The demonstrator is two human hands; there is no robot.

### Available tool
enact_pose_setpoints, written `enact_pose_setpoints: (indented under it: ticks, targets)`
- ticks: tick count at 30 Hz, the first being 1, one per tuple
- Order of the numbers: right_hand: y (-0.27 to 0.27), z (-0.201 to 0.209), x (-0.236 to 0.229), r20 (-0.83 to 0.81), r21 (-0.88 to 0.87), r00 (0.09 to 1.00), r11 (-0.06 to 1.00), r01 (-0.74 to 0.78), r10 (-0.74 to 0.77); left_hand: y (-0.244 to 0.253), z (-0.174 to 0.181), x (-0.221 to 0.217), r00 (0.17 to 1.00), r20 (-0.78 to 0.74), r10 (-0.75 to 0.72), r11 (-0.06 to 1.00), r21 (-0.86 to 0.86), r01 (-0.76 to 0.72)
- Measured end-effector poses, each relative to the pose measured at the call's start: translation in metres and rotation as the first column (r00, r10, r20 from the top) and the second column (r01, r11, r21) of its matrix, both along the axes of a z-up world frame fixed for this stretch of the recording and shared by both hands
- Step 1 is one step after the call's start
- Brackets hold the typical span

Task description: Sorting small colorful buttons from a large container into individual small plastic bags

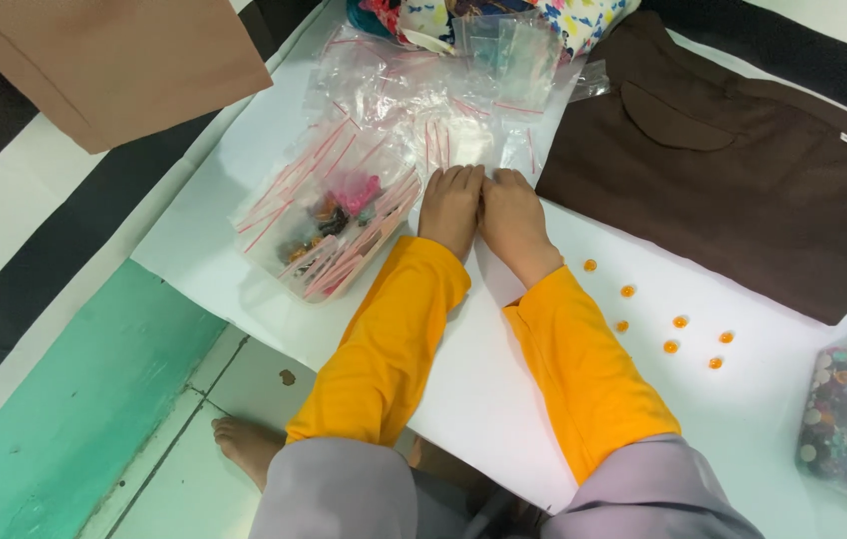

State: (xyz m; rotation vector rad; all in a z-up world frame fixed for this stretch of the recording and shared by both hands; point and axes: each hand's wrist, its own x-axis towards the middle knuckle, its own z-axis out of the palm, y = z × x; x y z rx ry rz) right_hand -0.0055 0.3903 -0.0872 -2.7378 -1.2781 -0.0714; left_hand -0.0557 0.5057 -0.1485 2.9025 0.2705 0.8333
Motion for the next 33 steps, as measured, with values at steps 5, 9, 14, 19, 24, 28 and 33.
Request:
enact_pose_setpoints:
  ticks: [5, 9, 14, 19, 24, 28, 33]
  targets:
    - [-0.007, 0.046, -0.023, -0.032, 0.116, 0.999, 0.993, 0.005, -0.001, -0.002, 0.005, -0.004, 0.999, -0.041, 0.014, 1.0, 0.022, -0.013]
    - [-0.017, 0.066, -0.033, -0.17, 0.178, 0.985, 0.984, 0.011, 0.02, -0.009, 0.023, -0.013, 0.998, -0.037, 0.05, 0.998, -0.021, -0.051]
    - [-0.041, 0.111, -0.048, -0.281, 0.367, 0.959, 0.927, 0.076, 0.033, -0.014, 0.049, -0.023, 0.998, 0.061, 0.035, 0.999, -0.023, -0.034]
    - [-0.079, 0.14, -0.07, -0.348, 0.639, 0.932, 0.753, 0.158, 0.099, -0.047, 0.1, -0.044, 0.934, 0.348, -0.084, 0.986, -0.107, 0.128]
    - [-0.122, 0.148, -0.087, -0.589, 0.8, 0.715, 0.398, 0.449, 0.378, -0.092, 0.136, -0.072, 0.783, 0.54, -0.31, 0.797, -0.301, 0.523]
    - [-0.155, 0.131, -0.081, -0.642, 0.765, 0.614, 0.32, 0.56, 0.46, -0.111, 0.16, -0.073, 0.756, 0.53, -0.384, 0.687, -0.382, 0.618]
    - [-0.185, 0.131, -0.076, -0.639, 0.758, 0.589, 0.277, 0.59, 0.494, -0.116, 0.158, -0.048, 0.758, 0.446, -0.476, 0.084, -0.835, 0.544]
